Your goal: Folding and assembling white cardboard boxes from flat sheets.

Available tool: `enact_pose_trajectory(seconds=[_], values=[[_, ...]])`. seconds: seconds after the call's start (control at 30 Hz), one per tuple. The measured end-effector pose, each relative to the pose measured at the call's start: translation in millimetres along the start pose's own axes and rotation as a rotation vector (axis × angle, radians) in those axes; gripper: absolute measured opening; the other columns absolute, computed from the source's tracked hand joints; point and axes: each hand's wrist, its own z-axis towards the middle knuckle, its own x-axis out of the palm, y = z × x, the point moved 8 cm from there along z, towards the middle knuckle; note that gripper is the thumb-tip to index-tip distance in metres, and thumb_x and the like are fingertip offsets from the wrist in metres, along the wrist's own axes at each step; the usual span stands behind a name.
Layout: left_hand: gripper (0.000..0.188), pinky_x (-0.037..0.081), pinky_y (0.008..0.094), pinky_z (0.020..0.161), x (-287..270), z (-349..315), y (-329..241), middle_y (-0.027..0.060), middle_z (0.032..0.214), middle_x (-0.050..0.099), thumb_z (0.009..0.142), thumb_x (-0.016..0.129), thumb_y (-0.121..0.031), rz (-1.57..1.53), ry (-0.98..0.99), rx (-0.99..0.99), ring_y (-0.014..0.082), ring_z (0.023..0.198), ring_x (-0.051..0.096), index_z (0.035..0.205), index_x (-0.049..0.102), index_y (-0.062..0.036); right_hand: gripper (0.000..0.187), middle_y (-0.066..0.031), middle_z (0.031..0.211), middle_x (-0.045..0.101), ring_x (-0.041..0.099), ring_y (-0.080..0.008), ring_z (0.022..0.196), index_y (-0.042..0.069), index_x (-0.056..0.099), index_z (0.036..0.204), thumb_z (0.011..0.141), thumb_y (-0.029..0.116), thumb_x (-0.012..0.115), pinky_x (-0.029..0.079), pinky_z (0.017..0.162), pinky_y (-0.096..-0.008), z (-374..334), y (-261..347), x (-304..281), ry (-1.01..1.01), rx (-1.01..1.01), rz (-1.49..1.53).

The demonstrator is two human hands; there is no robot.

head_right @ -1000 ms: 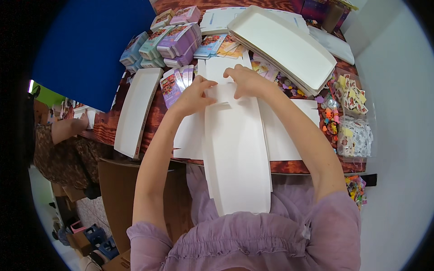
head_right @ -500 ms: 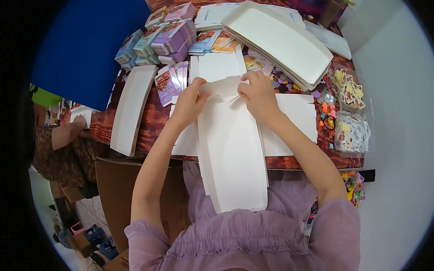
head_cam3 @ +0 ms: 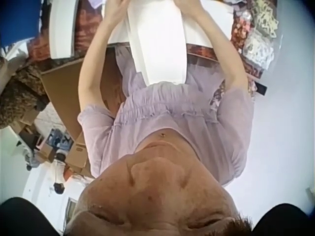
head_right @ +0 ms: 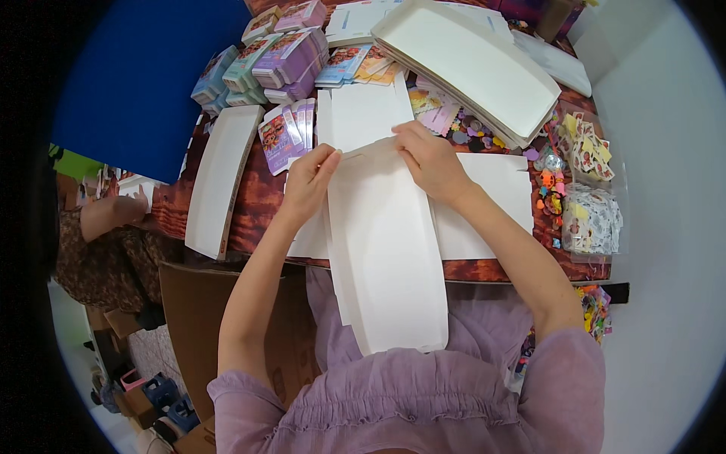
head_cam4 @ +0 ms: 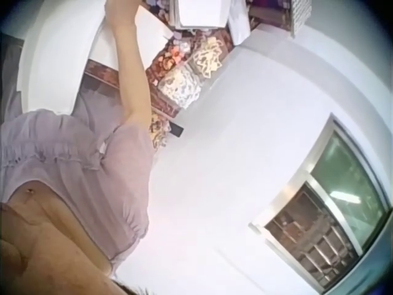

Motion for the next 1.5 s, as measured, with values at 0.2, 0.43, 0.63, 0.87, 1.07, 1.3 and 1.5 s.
enact_pose_trajectory(seconds=[0.2, 0.43, 0.63, 0.87, 1.07, 1.3, 1.5], values=[[0.017, 0.045, 0.0362, 0.062, 2.7, -2.0, -7.4, 0.0142, 0.076, 0.061, 0.091, 0.069, -0.016, 0.088, -0.094, 0.145, 0.0264, 0.068, 0.059, 0.090, 0.064, -0.0002, 0.006, -0.0110, 0.096, 0.060, 0.063, -0.0290, 0.081, 0.000, 0.062, 0.093, 0.088, -0.003, 0.063, 0.051, 0.069, -0.0350, -2.4, -1.0, 16.0, 0.112, -0.033, -0.180], [0.015, 0.048, 0.0397, 0.065, 15.8, 0.3, 20.8, 0.0133, 0.085, 0.065, 0.088, 0.071, -0.015, 0.063, -0.033, -0.194, 0.0299, 0.075, 0.061, 0.091, 0.063, -0.0023, 0.013, -0.0128, 0.091, 0.057, 0.061, -0.0298, 0.074, 0.003, 0.063, 0.099, 0.088, -0.003, 0.064, 0.051, 0.068, -0.0351, -4.5, -3.3, 9.5, -0.057, 0.099, -0.021], [0.020, 0.048, 0.0430, 0.076, 24.8, -9.5, -22.4, 0.0120, 0.100, 0.067, 0.089, 0.069, -0.020, 0.411, -0.085, 0.271, 0.0308, 0.087, 0.060, 0.101, 0.066, -0.0044, 0.013, -0.0121, 0.098, 0.062, 0.060, -0.0308, 0.073, 0.004, 0.063, 0.101, 0.088, 0.003, 0.065, 0.050, 0.068, -0.0365, -0.2, -3.0, 20.3, 0.218, -0.012, -0.299], [0.030, 0.050, 0.0350, 0.075, 7.6, 2.4, -5.2, 0.0100, 0.094, 0.070, 0.091, 0.069, -0.026, 0.136, 0.154, -0.020, 0.0249, 0.082, 0.060, 0.109, 0.073, -0.0031, 0.015, -0.0101, 0.099, 0.063, 0.061, -0.0301, 0.082, 0.004, 0.062, 0.092, 0.085, 0.015, 0.071, 0.049, 0.073, -0.0386, 0.6, -3.0, 9.1, 0.288, 0.060, -0.019], [0.024, 0.049, 0.0315, 0.068, 20.3, 27.4, 4.9, 0.0068, 0.088, 0.068, 0.086, 0.073, -0.018, 0.177, 0.389, -0.114, 0.0176, 0.075, 0.060, 0.103, 0.071, -0.0006, 0.013, -0.0115, 0.093, 0.064, 0.063, -0.0300, 0.085, 0.004, 0.065, 0.088, 0.082, 0.014, 0.070, 0.050, 0.074, -0.0414, 18.4, -10.1, 34.0, 0.512, 0.236, -0.046], [0.010, 0.052, 0.0454, 0.078, 26.7, 21.7, -17.0, 0.0137, 0.093, 0.066, 0.085, 0.066, -0.009, 0.457, 0.280, 0.198, 0.0362, 0.090, 0.066, 0.094, 0.067, -0.0031, 0.006, -0.0098, 0.089, 0.057, 0.062, -0.0297, 0.091, 0.005, 0.063, 0.087, 0.081, 0.005, 0.064, 0.051, 0.076, -0.0429, 23.3, 3.5, 58.3, 0.513, -0.091, -0.487], [0.012, 0.052, 0.0445, 0.082, 28.0, 24.9, -20.1, 0.0150, 0.096, 0.065, 0.086, 0.064, -0.005, 0.523, 0.382, 0.283, 0.0360, 0.091, 0.065, 0.097, 0.066, 0.0006, 0.008, -0.0112, 0.091, 0.061, 0.063, -0.0308, 0.090, 0.002, 0.063, 0.090, 0.083, 0.003, 0.062, 0.052, 0.080, -0.0427, 26.8, -8.6, 49.6, 0.651, -0.007, -0.342]])
